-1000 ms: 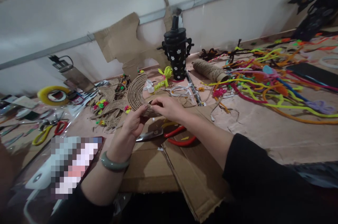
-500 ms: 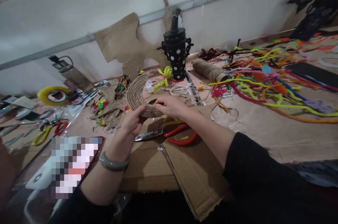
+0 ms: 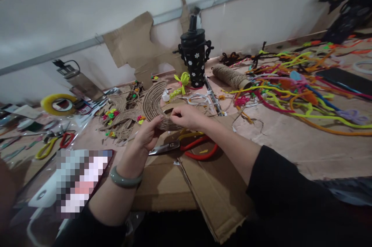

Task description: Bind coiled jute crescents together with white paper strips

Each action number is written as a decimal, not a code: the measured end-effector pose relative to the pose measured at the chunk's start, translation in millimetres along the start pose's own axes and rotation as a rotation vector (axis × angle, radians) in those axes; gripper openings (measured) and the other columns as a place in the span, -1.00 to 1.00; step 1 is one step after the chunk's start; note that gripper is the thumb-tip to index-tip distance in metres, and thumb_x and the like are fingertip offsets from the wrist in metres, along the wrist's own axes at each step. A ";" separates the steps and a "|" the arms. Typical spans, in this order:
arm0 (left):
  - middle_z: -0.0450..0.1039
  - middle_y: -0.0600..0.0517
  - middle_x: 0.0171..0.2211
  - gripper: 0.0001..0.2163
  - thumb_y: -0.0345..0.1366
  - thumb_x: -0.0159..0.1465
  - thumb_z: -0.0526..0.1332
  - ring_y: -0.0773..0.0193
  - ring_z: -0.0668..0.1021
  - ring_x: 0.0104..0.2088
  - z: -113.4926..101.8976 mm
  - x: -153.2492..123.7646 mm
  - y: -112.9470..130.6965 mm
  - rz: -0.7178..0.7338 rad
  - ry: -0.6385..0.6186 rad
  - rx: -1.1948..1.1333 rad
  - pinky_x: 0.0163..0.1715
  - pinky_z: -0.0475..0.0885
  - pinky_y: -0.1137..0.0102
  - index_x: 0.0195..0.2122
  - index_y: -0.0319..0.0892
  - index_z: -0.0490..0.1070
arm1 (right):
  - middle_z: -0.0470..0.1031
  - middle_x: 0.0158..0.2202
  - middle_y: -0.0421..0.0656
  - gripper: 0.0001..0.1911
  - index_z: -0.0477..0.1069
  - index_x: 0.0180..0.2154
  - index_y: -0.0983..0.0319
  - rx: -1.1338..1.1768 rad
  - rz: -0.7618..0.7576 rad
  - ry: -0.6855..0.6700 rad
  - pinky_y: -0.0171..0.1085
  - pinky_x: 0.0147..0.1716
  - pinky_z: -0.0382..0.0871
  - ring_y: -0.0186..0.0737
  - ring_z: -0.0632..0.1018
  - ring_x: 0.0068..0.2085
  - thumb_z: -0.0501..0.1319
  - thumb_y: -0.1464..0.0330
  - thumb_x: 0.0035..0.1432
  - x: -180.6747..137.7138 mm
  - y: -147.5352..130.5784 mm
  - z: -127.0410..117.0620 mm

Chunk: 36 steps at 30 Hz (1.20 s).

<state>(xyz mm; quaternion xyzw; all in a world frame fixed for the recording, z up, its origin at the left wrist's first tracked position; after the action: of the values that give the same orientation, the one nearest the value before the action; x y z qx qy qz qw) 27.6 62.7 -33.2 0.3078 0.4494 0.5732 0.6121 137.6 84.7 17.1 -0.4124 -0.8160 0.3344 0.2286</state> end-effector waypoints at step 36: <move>0.52 0.05 -0.47 -0.79 -0.39 -0.09 0.35 0.37 0.50 -0.51 -38.3 17.9 15.9 0.093 0.216 -0.119 -0.45 0.41 0.46 -0.38 -0.26 0.45 | 0.36 -0.14 0.04 -0.60 0.36 -0.02 0.23 -0.648 -0.198 -0.375 -0.23 -0.29 0.30 -0.11 0.45 -0.22 0.15 0.37 0.05 -66.0 -5.4 47.5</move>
<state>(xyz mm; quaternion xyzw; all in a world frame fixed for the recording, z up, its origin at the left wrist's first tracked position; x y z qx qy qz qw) -14.8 77.3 -38.1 0.2279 0.4630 0.6567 0.5500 140.5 10.9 -17.3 -0.3140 -0.9429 0.1053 -0.0352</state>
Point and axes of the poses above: each hand's wrist, its own x-axis towards the middle knuckle, its own z-axis out of the palm, y = z × x, the point moved 10 cm from there along x, towards the middle knuckle
